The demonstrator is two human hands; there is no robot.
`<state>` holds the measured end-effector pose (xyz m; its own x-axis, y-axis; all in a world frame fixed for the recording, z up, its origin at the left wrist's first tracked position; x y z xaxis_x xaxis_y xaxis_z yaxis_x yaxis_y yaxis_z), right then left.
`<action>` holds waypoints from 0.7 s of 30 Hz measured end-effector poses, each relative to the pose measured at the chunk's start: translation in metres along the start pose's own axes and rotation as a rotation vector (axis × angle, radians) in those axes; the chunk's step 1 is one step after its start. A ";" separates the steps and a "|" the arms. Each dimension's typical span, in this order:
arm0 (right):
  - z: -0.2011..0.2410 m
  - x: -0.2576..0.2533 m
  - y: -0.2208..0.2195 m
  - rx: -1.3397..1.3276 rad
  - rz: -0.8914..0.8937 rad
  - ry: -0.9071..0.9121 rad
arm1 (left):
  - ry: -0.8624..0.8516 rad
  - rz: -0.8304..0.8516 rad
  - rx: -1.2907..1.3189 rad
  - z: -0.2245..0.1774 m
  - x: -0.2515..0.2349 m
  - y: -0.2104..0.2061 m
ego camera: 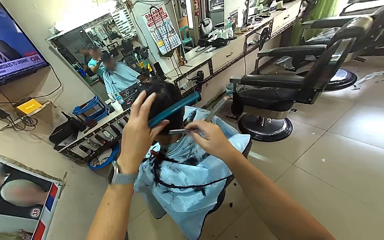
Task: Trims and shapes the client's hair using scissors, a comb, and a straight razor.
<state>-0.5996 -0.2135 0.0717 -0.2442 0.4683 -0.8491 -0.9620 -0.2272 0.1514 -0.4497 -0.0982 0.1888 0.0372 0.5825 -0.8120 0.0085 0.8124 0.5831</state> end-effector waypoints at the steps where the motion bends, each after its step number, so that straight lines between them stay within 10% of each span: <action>1: -0.005 0.005 0.010 -0.054 -0.011 -0.084 | 0.033 -0.100 0.044 0.003 0.013 0.009; 8: -0.012 0.000 0.042 -0.263 -0.118 -0.212 | 0.164 0.064 0.028 -0.030 0.119 -0.070; 21: 0.014 -0.010 0.041 0.032 -0.007 -0.072 | 0.187 0.000 -0.035 -0.019 0.130 -0.087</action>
Point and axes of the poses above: each hand's wrist, its own x-axis away from the middle knuckle, its own y-axis out of the back of the hand, z = x × y, the point moved 8 cm from there along -x, towards the middle knuckle, and after that the axes turned 12 degrees about -z, right-handed, at the moved point
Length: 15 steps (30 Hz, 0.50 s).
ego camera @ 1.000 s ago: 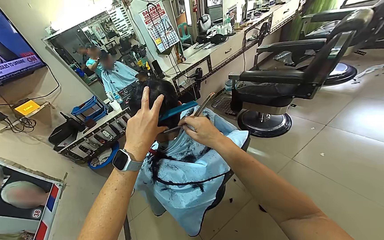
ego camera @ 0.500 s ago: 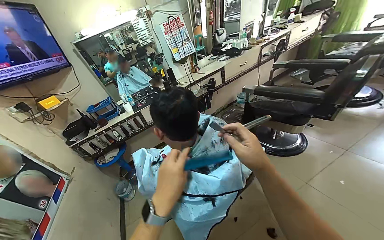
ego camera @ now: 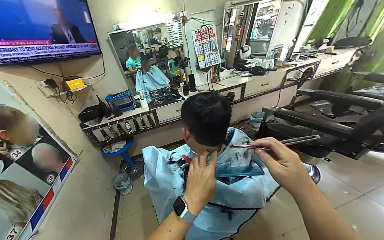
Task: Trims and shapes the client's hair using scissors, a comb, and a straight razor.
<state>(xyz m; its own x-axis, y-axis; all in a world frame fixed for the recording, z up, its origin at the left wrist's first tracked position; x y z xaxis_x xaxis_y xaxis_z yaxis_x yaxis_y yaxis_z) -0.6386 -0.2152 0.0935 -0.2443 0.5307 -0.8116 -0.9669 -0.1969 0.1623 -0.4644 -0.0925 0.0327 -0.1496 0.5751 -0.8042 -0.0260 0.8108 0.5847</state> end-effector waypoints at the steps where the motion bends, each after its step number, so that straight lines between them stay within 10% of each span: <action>1: 0.003 0.000 0.001 0.006 -0.005 0.008 | -0.014 0.010 -0.002 0.000 0.000 -0.001; 15: 0.044 0.004 -0.018 0.321 -0.022 0.038 | -0.034 0.105 0.085 0.007 0.003 -0.002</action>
Point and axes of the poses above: each hand's wrist, its own x-axis away from the middle knuckle, its own y-axis out of the back of the hand, z = x × y, the point moved 8 cm from there along -x, towards the middle knuckle, and after that the axes turned 12 degrees about -z, right-handed, at the moved point
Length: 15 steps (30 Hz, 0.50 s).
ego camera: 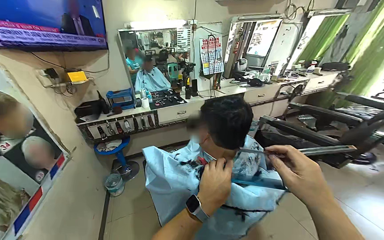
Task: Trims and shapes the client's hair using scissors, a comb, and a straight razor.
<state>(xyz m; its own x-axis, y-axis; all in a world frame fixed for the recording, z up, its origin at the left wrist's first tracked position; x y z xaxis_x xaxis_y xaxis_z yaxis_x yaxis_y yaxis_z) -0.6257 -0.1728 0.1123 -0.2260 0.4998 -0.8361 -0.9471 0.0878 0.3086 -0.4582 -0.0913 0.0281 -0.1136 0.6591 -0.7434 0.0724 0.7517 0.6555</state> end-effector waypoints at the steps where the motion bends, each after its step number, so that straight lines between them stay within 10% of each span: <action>1: 0.003 0.000 0.000 0.041 0.001 0.017 | -0.008 -0.003 0.002 -0.002 0.002 0.001; 15: -0.004 -0.004 -0.056 0.207 0.105 0.238 | -0.060 0.009 -0.009 -0.005 0.020 0.003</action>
Point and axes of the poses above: each hand's wrist, its own x-axis away from the middle knuckle, its own y-axis out of the back of the hand, z = x × y, the point moved 8 cm from there along -x, towards the middle knuckle, and after that the axes turned 12 degrees about -z, right-handed, at the moved point
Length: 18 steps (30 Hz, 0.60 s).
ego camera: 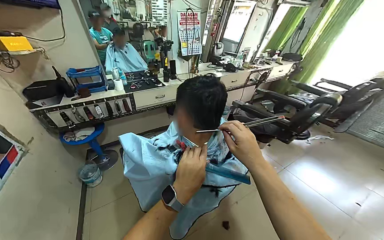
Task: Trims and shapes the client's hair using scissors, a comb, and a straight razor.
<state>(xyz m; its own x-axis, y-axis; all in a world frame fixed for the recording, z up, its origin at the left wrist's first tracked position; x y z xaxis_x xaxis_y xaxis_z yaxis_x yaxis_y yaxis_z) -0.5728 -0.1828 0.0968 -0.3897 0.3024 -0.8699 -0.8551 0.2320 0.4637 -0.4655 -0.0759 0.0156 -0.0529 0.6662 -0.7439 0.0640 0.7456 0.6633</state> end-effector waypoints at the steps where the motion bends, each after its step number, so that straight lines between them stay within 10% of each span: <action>1: -0.001 -0.002 -0.001 -0.002 -0.010 0.007 | 0.002 0.003 -0.002 0.000 0.000 -0.001; 18: -0.004 0.006 -0.011 0.071 0.070 0.025 | 0.008 0.040 0.000 0.000 0.001 -0.004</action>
<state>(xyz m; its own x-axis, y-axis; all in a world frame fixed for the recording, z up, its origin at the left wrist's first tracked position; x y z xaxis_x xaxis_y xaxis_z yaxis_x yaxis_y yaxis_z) -0.5668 -0.1872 0.0857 -0.4569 0.2968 -0.8385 -0.7995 0.2761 0.5334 -0.4653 -0.0777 0.0121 -0.0581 0.6956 -0.7160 0.0665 0.7184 0.6925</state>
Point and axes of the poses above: each hand's wrist, its own x-axis away from the middle knuckle, its own y-axis out of the back of the hand, z = x × y, the point moved 8 cm from there along -x, towards the middle knuckle, and after that the axes turned 12 degrees about -z, right-handed, at the moved point
